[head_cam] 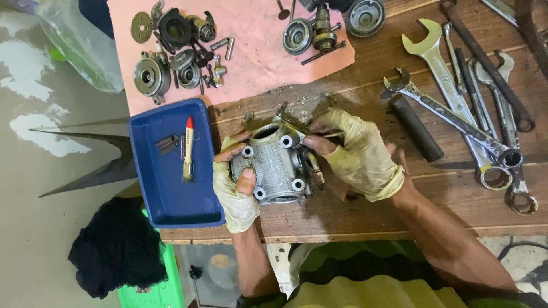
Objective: The person wipes a metallic mechanical part with a cloth, rotating it to clean multiple sides and openings. The person then uses a small brush to clean crevices and edges of the part.
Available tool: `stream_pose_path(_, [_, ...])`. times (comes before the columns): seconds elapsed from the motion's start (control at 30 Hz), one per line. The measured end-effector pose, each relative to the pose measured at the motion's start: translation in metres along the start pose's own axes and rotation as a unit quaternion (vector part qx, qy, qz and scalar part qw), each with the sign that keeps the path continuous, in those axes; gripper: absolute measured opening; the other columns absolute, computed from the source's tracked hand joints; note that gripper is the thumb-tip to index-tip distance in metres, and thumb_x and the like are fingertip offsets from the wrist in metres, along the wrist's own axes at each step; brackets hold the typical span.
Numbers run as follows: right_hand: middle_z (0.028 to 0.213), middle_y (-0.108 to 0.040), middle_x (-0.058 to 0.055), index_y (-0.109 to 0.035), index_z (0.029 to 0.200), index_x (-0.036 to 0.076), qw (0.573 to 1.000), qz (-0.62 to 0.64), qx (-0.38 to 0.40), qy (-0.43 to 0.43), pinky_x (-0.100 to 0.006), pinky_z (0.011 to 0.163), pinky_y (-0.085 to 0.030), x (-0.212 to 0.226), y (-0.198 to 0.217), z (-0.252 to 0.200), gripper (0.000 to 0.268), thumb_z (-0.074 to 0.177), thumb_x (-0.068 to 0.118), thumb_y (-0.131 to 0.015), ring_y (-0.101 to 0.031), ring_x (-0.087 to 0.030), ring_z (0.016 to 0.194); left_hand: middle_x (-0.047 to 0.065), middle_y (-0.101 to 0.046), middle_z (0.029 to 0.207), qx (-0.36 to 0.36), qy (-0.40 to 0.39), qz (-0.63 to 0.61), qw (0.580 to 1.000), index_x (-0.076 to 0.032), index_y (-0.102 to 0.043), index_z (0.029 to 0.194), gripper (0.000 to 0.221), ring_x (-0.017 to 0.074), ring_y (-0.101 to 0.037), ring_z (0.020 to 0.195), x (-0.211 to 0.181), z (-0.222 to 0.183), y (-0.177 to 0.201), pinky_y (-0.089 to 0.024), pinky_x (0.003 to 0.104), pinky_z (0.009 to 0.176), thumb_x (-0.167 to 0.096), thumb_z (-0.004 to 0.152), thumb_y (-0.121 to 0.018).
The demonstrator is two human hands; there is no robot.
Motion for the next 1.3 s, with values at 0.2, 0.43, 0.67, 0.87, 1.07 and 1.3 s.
stream_pose_path(0.2, [0.096, -0.078, 0.002, -0.072, 0.102, 0.026, 0.996, -0.019, 0.057, -0.066, -0.043, 0.095, -0.05, -0.009, -0.007, -0.003, 0.015, 0.09, 0.031, -0.08, -0.074, -0.026, 0.102, 0.027, -0.068, 0.113, -0.009, -0.003, -0.022, 1.0, 0.005, -0.057, 0.112, 0.041, 0.0416, -0.065, 0.114, 0.001, -0.002, 0.0, -0.048, 0.05, 0.105, -0.03, 0.095, -0.069])
stream_pose_path(0.43, [0.084, -0.076, -0.01, -0.075, 0.086, 0.008, 0.985, 0.159, 0.047, 0.052, -0.037, 0.08, -0.057, 0.015, -0.007, -0.003, 0.012, 0.082, 0.01, -0.087, -0.072, -0.021, 0.08, 0.028, -0.066, 0.114, -0.012, 0.007, -0.04, 0.999, 0.006, -0.055, 0.111, 0.04, 0.0439, -0.064, 0.117, -0.002, 0.0, -0.002, -0.045, 0.051, 0.108, -0.029, 0.095, -0.066])
stream_pose_path(0.67, [0.09, -0.076, -0.013, -0.072, 0.092, 0.004, 0.988, 0.15, 0.03, -0.011, -0.034, 0.08, -0.058, 0.009, 0.006, 0.0, 0.017, 0.086, 0.012, -0.085, -0.073, -0.019, 0.084, 0.026, -0.067, 0.117, 0.02, -0.023, 0.048, 0.998, 0.003, -0.059, 0.114, 0.035, 0.0339, -0.062, 0.121, -0.009, 0.002, -0.002, -0.045, 0.049, 0.108, -0.024, 0.096, -0.071])
stream_pose_path(0.87, [0.084, -0.074, -0.007, -0.07, 0.092, 0.007, 0.994, 0.101, 0.023, -0.025, -0.028, 0.075, -0.055, 0.012, 0.011, 0.002, 0.02, 0.085, 0.013, -0.088, -0.066, -0.012, 0.077, 0.027, -0.065, 0.12, 0.02, 0.029, -0.083, 0.996, 0.003, -0.057, 0.113, 0.041, 0.042, -0.058, 0.127, -0.006, 0.005, -0.005, -0.035, 0.057, 0.117, -0.033, 0.096, -0.066])
stream_pose_path(1.07, [0.085, -0.075, -0.012, -0.07, 0.093, 0.007, 0.996, 0.084, 0.04, 0.01, -0.036, 0.072, -0.056, 0.009, 0.01, -0.005, 0.015, 0.088, 0.011, -0.083, -0.069, -0.019, 0.077, 0.029, -0.066, 0.117, 0.104, 0.024, -0.152, 0.983, 0.004, -0.06, 0.11, 0.045, 0.047, -0.055, 0.13, -0.009, 0.022, -0.015, -0.033, 0.062, 0.117, -0.038, 0.094, -0.068])
stream_pose_path(1.3, [0.085, -0.076, -0.014, -0.068, 0.085, 0.004, 0.992, 0.11, 0.014, 0.052, -0.036, 0.073, -0.059, 0.01, 0.009, -0.02, 0.016, 0.087, 0.006, -0.084, -0.075, -0.026, 0.082, 0.03, -0.065, 0.117, 0.118, 0.007, -0.179, 0.977, 0.004, -0.058, 0.11, 0.045, 0.0464, -0.057, 0.125, -0.004, 0.024, -0.018, -0.031, 0.068, 0.117, -0.037, 0.096, -0.068])
Point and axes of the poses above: each hand's wrist, its own z-axis towards the middle knuckle, its own y-axis out of the back of the hand, x = y × z, the point moved 8 cm from there along z, towards the middle knuckle
